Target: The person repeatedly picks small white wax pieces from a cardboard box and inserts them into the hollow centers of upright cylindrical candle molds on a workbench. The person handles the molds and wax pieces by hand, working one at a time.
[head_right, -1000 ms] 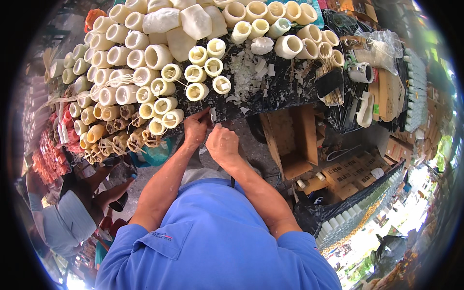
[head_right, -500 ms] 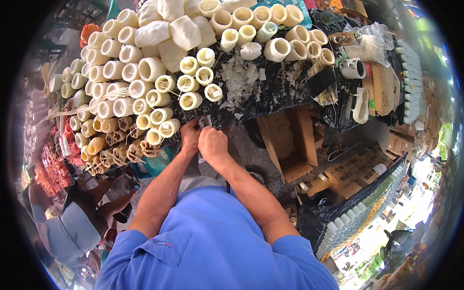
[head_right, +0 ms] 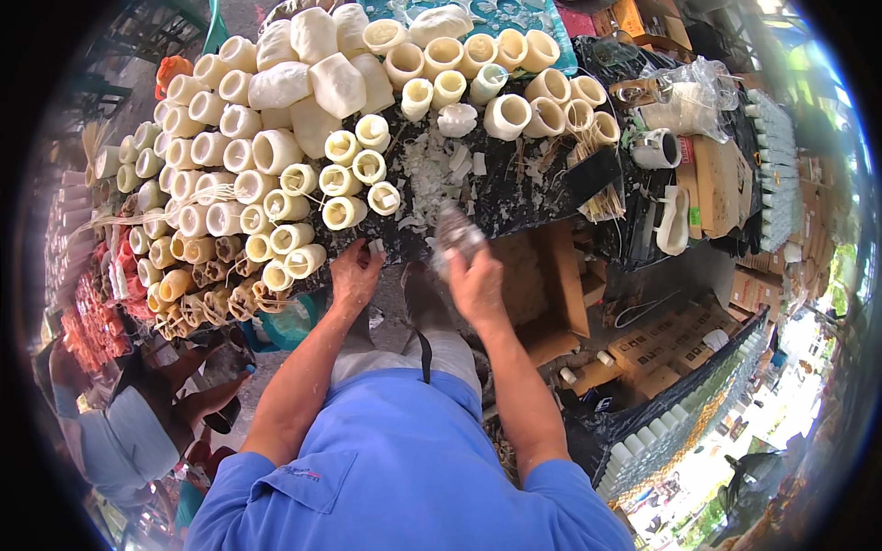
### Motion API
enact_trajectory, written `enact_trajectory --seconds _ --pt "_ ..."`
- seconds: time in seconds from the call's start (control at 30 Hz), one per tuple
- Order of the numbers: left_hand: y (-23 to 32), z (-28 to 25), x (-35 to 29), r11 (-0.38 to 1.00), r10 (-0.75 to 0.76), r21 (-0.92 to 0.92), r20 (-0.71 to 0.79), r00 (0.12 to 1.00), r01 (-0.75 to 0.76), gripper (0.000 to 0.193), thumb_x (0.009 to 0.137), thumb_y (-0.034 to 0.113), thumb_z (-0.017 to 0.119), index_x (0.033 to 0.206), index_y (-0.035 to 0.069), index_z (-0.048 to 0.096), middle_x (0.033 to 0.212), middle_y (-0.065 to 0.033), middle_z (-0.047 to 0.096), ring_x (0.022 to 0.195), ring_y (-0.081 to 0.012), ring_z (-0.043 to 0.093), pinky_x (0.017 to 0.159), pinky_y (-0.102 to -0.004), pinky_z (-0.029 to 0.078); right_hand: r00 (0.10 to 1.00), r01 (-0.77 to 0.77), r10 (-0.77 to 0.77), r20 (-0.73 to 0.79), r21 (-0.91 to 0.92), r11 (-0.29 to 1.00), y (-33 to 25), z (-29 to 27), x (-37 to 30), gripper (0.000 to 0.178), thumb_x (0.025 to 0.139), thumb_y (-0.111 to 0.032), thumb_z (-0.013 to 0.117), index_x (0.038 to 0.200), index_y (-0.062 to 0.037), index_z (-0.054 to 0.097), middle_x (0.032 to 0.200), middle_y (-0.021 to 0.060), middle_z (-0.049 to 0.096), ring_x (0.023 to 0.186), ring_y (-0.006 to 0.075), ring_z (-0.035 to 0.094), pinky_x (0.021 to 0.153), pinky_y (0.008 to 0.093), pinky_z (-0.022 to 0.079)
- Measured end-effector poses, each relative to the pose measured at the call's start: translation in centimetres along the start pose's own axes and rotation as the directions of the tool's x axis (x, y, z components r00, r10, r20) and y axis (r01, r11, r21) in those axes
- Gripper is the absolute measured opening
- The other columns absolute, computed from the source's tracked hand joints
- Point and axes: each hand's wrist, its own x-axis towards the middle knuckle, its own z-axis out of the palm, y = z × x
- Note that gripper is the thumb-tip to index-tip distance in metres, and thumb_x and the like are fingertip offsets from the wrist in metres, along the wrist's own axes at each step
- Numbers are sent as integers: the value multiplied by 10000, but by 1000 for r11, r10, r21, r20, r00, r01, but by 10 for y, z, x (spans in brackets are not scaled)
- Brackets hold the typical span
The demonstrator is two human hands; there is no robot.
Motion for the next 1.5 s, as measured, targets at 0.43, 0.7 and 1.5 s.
enact_trajectory --seconds 0.43,0.7,1.5 --pt "16 -6 -6 976 -217 23 126 968 216 374 889 244 868 1128 -36 801 998 -222 812 904 -308 789 860 -417 597 952 -303 275 -134 -289 908 71 -25 66 766 938 -523 839 1338 111 684 1055 248 793 955 467 767 948 536 577" --pt "31 -27 -40 956 182 216 100 978 -200 205 982 101 699 1158 -2 721 1094 -235 700 988 -470 717 842 -533 593 908 94 -200 368 287 953 -38 32 -11 404 1001 -53 774 1395 6 707 1167 154 768 925 221 767 825 346 636" --pt "30 -271 7 850 397 409 -84 914 -331 216 986 59 687 1194 15 722 1010 -189 722 980 -404 698 871 -512 544 621 778 -716 318 -132 615 -226 176 7 228 848 -38 707 1069 -64 757 1058 83 726 1022 296 689 876 438 518"
